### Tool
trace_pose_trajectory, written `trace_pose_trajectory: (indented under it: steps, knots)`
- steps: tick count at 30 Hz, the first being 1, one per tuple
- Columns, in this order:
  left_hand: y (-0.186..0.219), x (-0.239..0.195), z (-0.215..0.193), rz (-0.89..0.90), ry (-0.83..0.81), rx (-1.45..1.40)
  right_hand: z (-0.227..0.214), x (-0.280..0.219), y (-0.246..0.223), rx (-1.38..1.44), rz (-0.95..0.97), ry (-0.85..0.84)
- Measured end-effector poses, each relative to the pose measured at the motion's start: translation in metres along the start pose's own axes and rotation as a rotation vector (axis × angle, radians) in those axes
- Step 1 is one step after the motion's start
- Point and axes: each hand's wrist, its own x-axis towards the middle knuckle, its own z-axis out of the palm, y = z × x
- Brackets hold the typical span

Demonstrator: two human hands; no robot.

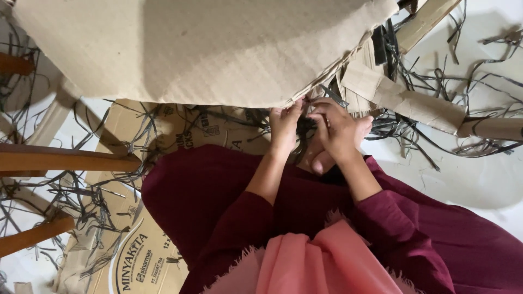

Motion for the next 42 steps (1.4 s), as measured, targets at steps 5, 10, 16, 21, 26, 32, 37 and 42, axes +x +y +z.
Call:
trace_pose_trajectory:
  steps: [5, 10, 16, 21, 26, 32, 37, 42]
  knots:
    - [0.044, -0.015, 0.033, -0.08, 0.038, -0.145, 0.005, 0.003, 0.007, 0.152, 0.022, -0.085]
    - [0.025, 0.007, 0.024, -0.057, -0.033, -0.232, -0.016, 0.013, 0.032, 0.007, -0.128, -0.168]
    - [0.021, 0.027, 0.026, -0.122, -0.11, -0.451, -0.026, 0.018, 0.073, -0.108, -0.234, -0.152]
    - [0.002, 0.014, 0.017, -0.124, 0.02, -0.449, -0.027, 0.019, 0.055, -0.062, -0.195, -0.15]
    - [0.077, -0.058, 0.027, -0.063, -0.145, -0.304, -0.032, 0.009, 0.032, 0.014, -0.131, -0.141]
    - [0.075, -0.063, 0.028, 0.109, -0.169, -0.079, -0.034, 0.003, 0.022, 0.092, -0.073, -0.121]
    - [0.095, -0.071, 0.018, 0.367, -0.299, 0.005, -0.033, -0.002, 0.017, 0.135, -0.042, -0.094]
    - [0.123, -0.058, 0.012, 0.608, -0.502, 0.306, -0.032, -0.004, 0.014, 0.174, 0.003, -0.101]
